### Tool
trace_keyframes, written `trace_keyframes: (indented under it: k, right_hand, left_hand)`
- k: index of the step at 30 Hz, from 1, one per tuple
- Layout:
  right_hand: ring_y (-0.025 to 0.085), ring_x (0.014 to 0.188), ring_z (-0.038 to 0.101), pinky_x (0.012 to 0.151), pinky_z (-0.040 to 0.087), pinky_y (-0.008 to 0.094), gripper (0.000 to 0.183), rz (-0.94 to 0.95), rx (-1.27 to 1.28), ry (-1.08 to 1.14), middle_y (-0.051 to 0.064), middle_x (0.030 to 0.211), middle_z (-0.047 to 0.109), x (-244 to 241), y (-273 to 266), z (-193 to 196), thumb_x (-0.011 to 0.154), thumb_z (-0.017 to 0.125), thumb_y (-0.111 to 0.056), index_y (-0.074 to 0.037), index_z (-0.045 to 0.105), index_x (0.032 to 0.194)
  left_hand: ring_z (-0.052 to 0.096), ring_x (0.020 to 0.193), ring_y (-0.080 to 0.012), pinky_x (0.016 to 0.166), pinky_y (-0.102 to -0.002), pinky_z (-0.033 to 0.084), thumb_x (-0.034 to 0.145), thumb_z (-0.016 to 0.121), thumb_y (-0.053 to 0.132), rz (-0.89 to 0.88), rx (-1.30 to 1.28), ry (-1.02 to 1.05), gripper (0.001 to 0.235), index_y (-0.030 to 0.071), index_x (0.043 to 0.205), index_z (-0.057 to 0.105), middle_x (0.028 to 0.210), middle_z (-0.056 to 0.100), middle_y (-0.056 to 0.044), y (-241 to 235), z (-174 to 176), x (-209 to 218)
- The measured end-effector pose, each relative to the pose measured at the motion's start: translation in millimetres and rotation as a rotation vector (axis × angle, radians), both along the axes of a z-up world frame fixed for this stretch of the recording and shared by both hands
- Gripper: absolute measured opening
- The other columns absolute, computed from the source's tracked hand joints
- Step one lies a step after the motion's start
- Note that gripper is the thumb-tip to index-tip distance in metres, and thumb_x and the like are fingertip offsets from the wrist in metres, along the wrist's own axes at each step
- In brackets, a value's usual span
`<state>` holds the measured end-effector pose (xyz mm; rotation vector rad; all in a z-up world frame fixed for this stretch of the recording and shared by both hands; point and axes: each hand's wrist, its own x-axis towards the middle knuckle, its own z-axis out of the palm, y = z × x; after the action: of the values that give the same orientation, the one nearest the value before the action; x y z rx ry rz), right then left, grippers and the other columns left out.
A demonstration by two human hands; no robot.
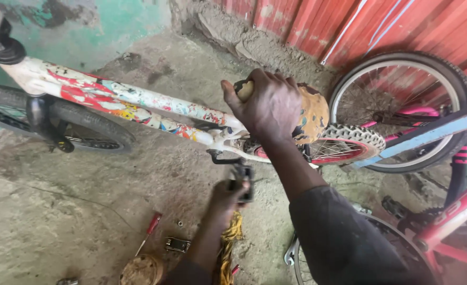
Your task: The person rotates the bicycle pedal with their hand while holding a rag, then uses pliers to cut a cable near the handlebars. They then use a screwdriver to adjust a bolt on the handlebar stem and finally pick up a red bucket.
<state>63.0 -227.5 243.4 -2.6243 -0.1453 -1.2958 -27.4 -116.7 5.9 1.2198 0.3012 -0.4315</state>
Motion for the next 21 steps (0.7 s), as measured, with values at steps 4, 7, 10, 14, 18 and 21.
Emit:
trace_keyframes:
  k: [4, 7, 10, 14, 18, 21]
  right_hand:
    - [0.028, 0.069, 0.073, 0.071, 0.051, 0.04, 0.048, -0.02, -0.043, -0.006, 0.005, 0.065, 0.068, -9, -1, -3, 0.089, 0.068, -0.062, -0.016, 0.068, 0.077]
    - [0.028, 0.07, 0.073, 0.072, 0.051, 0.04, 0.046, 0.001, -0.05, 0.0, 0.005, 0.066, 0.068, -14, -6, -2, 0.088, 0.07, -0.06, -0.016, 0.068, 0.077]
    - [0.027, 0.069, 0.074, 0.072, 0.051, 0.039, 0.042, 0.0, -0.021, 0.013, 0.005, 0.065, 0.069, -16, -13, 2, 0.09, 0.069, -0.057, -0.016, 0.069, 0.077]
    - [0.027, 0.069, 0.074, 0.071, 0.052, 0.039, 0.049, 0.021, -0.005, 0.017, 0.006, 0.065, 0.068, -21, -8, 8, 0.089, 0.066, -0.062, -0.015, 0.068, 0.076]
    - [0.025, 0.066, 0.073, 0.071, 0.054, 0.039, 0.05, 0.056, 0.014, 0.065, 0.005, 0.063, 0.069, -20, 1, 20, 0.092, 0.065, -0.061, -0.014, 0.069, 0.076]
    - [0.027, 0.067, 0.074, 0.07, 0.053, 0.041, 0.049, 0.051, 0.0, 0.052, 0.006, 0.063, 0.067, -17, 5, 12, 0.089, 0.067, -0.06, -0.013, 0.069, 0.076]
  left_hand:
    - [0.076, 0.087, -0.039, 0.067, -0.048, 0.069, 0.083, 0.087, 0.034, 0.026, 0.184, 0.039, 0.046, -0.002, 0.105, 0.068, 0.091, 0.073, -0.022, -48, -135, 16]
    - [0.071, 0.116, -0.0324, 0.102, -0.048, 0.056, 0.078, 0.068, 0.063, -0.245, 0.859, 0.101, 0.062, 0.014, 0.116, 0.073, 0.113, 0.078, -0.011, 1, -139, 37]
    - [0.073, 0.105, -0.0397, 0.091, -0.051, 0.056, 0.078, 0.077, 0.037, -0.024, 0.806, -0.012, 0.042, 0.003, 0.103, 0.073, 0.093, 0.077, -0.019, 65, -173, 70]
    - [0.062, 0.121, -0.0389, 0.1, -0.054, 0.053, 0.083, 0.076, 0.046, -0.078, 0.953, 0.044, 0.061, 0.01, 0.13, 0.06, 0.123, 0.064, -0.017, 159, -121, 56]
    - [0.073, 0.091, -0.0407, 0.08, -0.056, 0.053, 0.078, 0.08, 0.046, -0.16, 0.818, -0.172, 0.04, 0.013, 0.099, 0.078, 0.088, 0.074, -0.016, 109, 55, 11]
    - [0.07, 0.074, -0.0359, 0.067, -0.055, 0.052, 0.089, 0.079, 0.035, -0.146, 0.565, -0.257, 0.03, 0.006, 0.097, 0.074, 0.075, 0.069, -0.014, 97, 36, 12]
